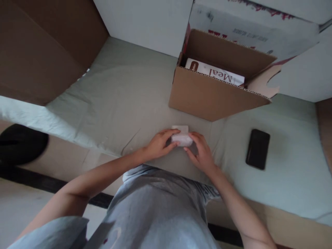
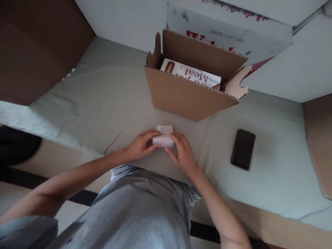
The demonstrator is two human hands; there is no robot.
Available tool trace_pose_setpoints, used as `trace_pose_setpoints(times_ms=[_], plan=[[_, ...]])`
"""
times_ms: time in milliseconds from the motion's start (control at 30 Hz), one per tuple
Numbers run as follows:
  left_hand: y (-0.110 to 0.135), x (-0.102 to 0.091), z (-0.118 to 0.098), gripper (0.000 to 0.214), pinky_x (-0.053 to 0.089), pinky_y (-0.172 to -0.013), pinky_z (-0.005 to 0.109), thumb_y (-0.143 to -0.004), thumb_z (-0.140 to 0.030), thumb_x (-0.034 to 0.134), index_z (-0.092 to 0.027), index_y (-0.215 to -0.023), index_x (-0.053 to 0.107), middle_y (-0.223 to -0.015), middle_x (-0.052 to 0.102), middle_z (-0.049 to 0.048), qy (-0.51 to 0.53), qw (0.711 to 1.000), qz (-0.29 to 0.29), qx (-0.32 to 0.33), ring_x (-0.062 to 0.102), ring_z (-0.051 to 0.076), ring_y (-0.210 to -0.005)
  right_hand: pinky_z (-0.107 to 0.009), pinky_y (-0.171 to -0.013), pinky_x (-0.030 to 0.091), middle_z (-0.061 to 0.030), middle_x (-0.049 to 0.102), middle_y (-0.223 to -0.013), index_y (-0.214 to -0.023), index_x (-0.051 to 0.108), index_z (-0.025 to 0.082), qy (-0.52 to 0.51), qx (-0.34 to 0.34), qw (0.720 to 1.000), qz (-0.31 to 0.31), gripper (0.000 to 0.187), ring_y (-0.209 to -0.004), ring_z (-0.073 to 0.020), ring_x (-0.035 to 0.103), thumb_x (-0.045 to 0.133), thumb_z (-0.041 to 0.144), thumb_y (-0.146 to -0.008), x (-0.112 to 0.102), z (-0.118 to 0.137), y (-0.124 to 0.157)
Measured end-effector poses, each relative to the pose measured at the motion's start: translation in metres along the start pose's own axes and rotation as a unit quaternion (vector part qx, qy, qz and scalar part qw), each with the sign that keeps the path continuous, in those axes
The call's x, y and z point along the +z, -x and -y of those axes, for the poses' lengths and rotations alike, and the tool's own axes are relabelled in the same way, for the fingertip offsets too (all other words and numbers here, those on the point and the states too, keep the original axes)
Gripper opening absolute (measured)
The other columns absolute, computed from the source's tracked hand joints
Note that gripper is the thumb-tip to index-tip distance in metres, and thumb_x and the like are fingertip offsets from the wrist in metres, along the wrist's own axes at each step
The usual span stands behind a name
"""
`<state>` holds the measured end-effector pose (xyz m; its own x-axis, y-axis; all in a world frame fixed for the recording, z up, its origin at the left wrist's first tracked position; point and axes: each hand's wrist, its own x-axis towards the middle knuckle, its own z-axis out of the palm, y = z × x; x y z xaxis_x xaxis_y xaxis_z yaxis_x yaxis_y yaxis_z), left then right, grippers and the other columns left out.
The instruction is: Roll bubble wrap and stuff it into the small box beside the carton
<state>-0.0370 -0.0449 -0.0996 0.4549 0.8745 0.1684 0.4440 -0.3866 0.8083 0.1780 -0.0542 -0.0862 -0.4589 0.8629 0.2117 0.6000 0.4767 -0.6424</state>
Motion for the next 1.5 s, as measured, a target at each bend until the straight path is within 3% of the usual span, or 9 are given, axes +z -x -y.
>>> trace_pose_setpoints(times_ms=[100, 233, 433, 633, 867, 1033, 1200, 1400, 1500], plan=[[-0.010, 0.000, -0.003, 0.040, 0.050, -0.083, 0.035, -0.089, -0.035, 0.049, -0.017, -0.124, 0.049, -0.115, 0.063, 0.0116, 0.052, 0.997, -0.022, -0.054, 0.062, 0.020, -0.096, -0.046, -0.095, 0.045, -0.0117, 0.053, -0.124, -0.137, 0.034, 0.027, 0.003, 0.011, 1.000, 0.007, 0.047, -0.116, -0.0247, 0.051, 0.045, 0.028, -0.091, 0.004, -0.003, -0.006], [-0.020, -0.001, -0.009, 0.042, 0.051, -0.069, 0.030, -0.089, -0.036, 0.047, -0.014, -0.125, 0.048, -0.087, 0.067, 0.0057, 0.086, 0.987, -0.013, -0.135, 0.061, 0.016, -0.071, -0.044, -0.093, 0.048, -0.0104, 0.059, -0.117, -0.132, 0.040, 0.025, 0.000, 0.052, 0.999, -0.004, 0.042, -0.109, -0.0237, 0.056, 0.043, 0.026, -0.091, 0.010, -0.008, -0.014], [-0.016, -0.015, -0.014, 0.035, 0.050, -0.085, 0.036, -0.087, -0.030, 0.048, -0.014, -0.117, 0.051, -0.113, 0.058, 0.0129, 0.003, 0.987, -0.103, -0.122, 0.058, 0.021, -0.098, -0.042, -0.083, 0.051, -0.0110, 0.061, -0.106, -0.126, 0.049, 0.021, 0.046, 0.095, 0.994, 0.002, 0.039, -0.094, -0.0239, 0.060, 0.046, 0.026, -0.087, 0.010, -0.010, -0.021], [-0.017, -0.016, -0.017, 0.055, 0.051, -0.078, 0.039, -0.084, -0.040, 0.053, -0.014, -0.130, 0.039, -0.101, 0.065, 0.0110, 0.009, 0.970, -0.023, -0.241, 0.063, 0.022, -0.086, -0.049, -0.094, 0.043, -0.0135, 0.054, -0.112, -0.117, 0.057, 0.017, 0.126, 0.075, 0.989, -0.006, 0.035, -0.108, -0.0296, 0.047, 0.050, 0.024, -0.083, 0.004, -0.009, -0.029], [-0.030, 0.022, -0.029, 0.065, 0.045, -0.091, 0.041, -0.074, -0.024, 0.061, -0.015, -0.131, 0.033, -0.109, 0.050, 0.0109, 0.064, 0.981, -0.142, -0.117, 0.053, 0.023, -0.101, -0.047, -0.104, 0.037, -0.0099, 0.051, -0.127, -0.124, 0.049, 0.024, -0.079, 0.095, 0.992, -0.027, 0.039, -0.122, -0.0241, 0.045, 0.052, 0.024, -0.085, 0.011, -0.009, -0.010], [-0.022, 0.010, -0.054, 0.073, 0.044, -0.094, 0.039, -0.073, -0.008, 0.054, -0.025, -0.138, 0.026, -0.111, 0.050, 0.0074, 0.130, 0.991, -0.042, -0.006, 0.050, 0.020, -0.105, -0.046, -0.106, 0.036, -0.0092, 0.045, -0.138, -0.142, 0.023, 0.031, -0.229, 0.116, 0.966, -0.015, 0.077, -0.127, -0.0229, 0.044, 0.066, 0.026, -0.077, -0.011, -0.001, 0.008], [-0.013, -0.003, -0.064, 0.078, 0.034, -0.105, 0.046, -0.072, -0.022, 0.069, -0.027, -0.138, 0.028, -0.129, 0.045, 0.0107, 0.165, 0.985, -0.038, 0.030, 0.040, 0.026, -0.124, -0.038, -0.093, 0.046, -0.0070, 0.060, -0.113, -0.113, 0.057, 0.027, -0.224, 0.083, 0.971, -0.015, 0.034, -0.108, -0.0216, 0.057, 0.060, 0.023, -0.079, -0.030, 0.011, 0.009], [-0.003, -0.008, -0.066, 0.039, 0.041, -0.101, 0.043, -0.083, -0.017, 0.050, -0.027, -0.120, 0.050, -0.131, 0.047, 0.0096, 0.248, 0.968, 0.010, 0.031, 0.045, 0.023, -0.124, -0.038, -0.088, 0.047, -0.0078, 0.061, -0.105, -0.112, 0.056, 0.025, -0.224, 0.056, 0.972, 0.036, 0.038, -0.103, -0.0218, 0.056, 0.062, 0.017, -0.075, -0.040, 0.034, -0.002], [-0.002, -0.024, -0.070, 0.053, 0.036, -0.105, 0.048, -0.080, -0.027, 0.058, -0.024, -0.130, 0.040, -0.137, 0.042, 0.0131, 0.168, 0.981, 0.061, 0.080, 0.039, 0.028, -0.130, -0.034, -0.081, 0.049, -0.0064, 0.064, -0.095, -0.104, 0.060, 0.023, -0.183, 0.015, 0.979, 0.094, 0.030, -0.092, -0.0198, 0.059, 0.061, 0.013, -0.076, -0.069, 0.039, -0.007]])
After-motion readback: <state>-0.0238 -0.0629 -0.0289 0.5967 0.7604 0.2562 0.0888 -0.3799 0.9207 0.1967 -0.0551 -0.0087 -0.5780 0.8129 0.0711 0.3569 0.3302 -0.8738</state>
